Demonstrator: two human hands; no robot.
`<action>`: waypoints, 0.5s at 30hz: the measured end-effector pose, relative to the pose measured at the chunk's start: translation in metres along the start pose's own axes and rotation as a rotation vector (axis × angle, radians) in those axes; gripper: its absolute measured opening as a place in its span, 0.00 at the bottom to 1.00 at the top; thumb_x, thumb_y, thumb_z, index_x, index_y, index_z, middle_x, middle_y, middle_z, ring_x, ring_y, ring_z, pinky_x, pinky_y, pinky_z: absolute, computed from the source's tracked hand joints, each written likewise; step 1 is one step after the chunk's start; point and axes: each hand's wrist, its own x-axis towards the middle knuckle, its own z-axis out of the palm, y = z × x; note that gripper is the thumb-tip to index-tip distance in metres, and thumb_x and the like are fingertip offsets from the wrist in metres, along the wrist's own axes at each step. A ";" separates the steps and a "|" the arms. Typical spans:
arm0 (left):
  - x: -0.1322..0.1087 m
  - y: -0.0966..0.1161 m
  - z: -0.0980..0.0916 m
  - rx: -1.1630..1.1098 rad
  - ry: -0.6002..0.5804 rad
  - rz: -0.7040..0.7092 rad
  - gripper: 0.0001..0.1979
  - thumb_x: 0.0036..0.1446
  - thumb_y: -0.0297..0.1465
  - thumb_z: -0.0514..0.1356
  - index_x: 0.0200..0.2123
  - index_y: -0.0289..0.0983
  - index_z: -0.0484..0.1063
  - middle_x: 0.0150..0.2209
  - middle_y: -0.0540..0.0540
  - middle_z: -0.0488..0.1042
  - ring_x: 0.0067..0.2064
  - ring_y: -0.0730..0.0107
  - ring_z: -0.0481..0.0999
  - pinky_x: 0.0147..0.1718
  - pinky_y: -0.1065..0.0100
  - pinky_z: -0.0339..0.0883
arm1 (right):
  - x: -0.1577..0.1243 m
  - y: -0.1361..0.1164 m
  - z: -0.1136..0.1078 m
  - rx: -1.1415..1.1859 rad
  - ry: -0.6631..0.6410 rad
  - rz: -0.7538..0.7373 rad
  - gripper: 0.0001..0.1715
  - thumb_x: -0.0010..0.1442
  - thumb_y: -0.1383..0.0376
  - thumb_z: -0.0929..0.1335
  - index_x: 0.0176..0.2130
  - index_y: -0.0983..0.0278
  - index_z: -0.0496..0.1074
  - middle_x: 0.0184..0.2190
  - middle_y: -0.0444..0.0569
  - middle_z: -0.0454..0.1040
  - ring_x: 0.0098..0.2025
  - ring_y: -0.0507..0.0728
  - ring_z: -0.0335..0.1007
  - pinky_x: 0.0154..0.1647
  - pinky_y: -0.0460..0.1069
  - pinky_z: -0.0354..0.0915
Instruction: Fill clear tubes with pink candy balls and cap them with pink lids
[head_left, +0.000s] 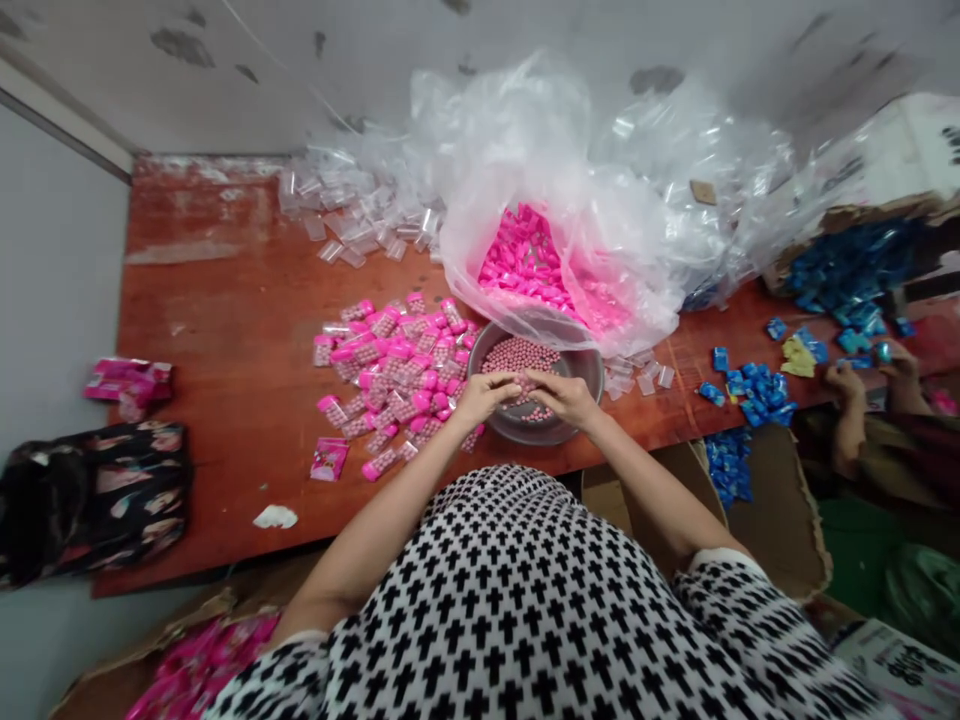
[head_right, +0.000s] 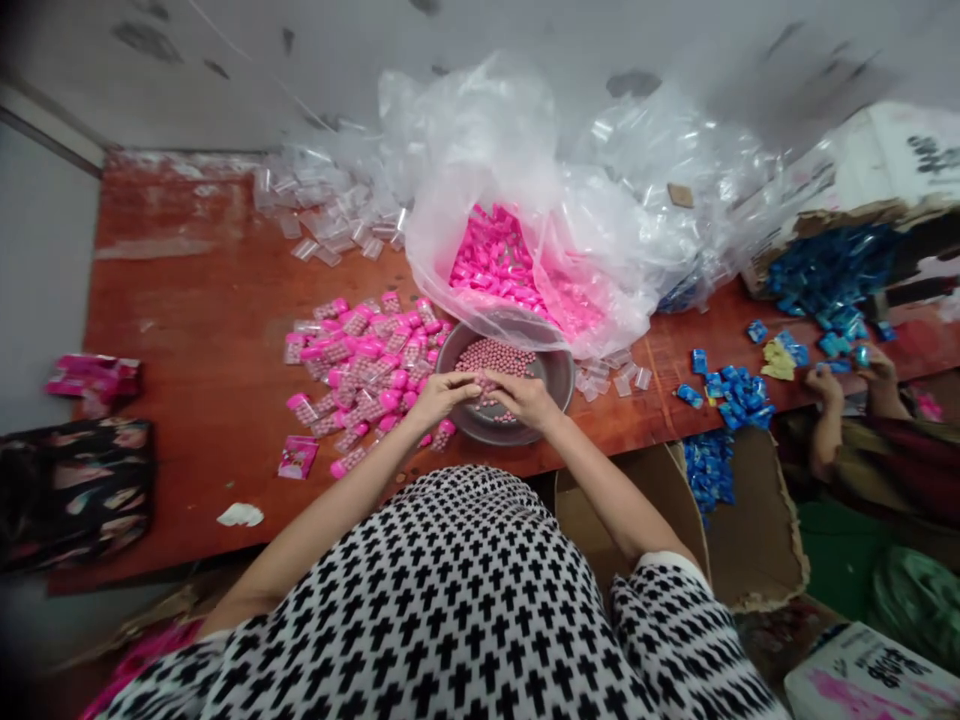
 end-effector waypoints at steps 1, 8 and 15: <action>0.001 0.000 -0.002 0.015 0.001 0.001 0.19 0.40 0.37 0.67 0.37 0.34 0.78 0.32 0.45 0.80 0.30 0.66 0.77 0.34 0.64 0.73 | 0.000 0.001 0.000 -0.015 0.002 -0.016 0.20 0.57 0.61 0.66 0.50 0.59 0.71 0.44 0.49 0.76 0.43 0.55 0.73 0.47 0.49 0.67; 0.008 0.004 -0.005 0.104 -0.073 0.030 0.16 0.41 0.37 0.66 0.35 0.36 0.78 0.32 0.45 0.80 0.30 0.65 0.78 0.33 0.64 0.73 | 0.012 0.001 -0.017 0.045 -0.135 -0.102 0.16 0.57 0.57 0.67 0.43 0.61 0.72 0.33 0.46 0.77 0.30 0.51 0.71 0.33 0.44 0.65; 0.015 0.005 -0.012 0.230 0.007 0.155 0.12 0.46 0.36 0.64 0.35 0.38 0.78 0.37 0.44 0.80 0.37 0.63 0.78 0.40 0.63 0.71 | 0.017 0.011 -0.018 0.302 -0.134 0.088 0.16 0.55 0.53 0.68 0.35 0.63 0.71 0.20 0.41 0.71 0.20 0.50 0.67 0.23 0.44 0.63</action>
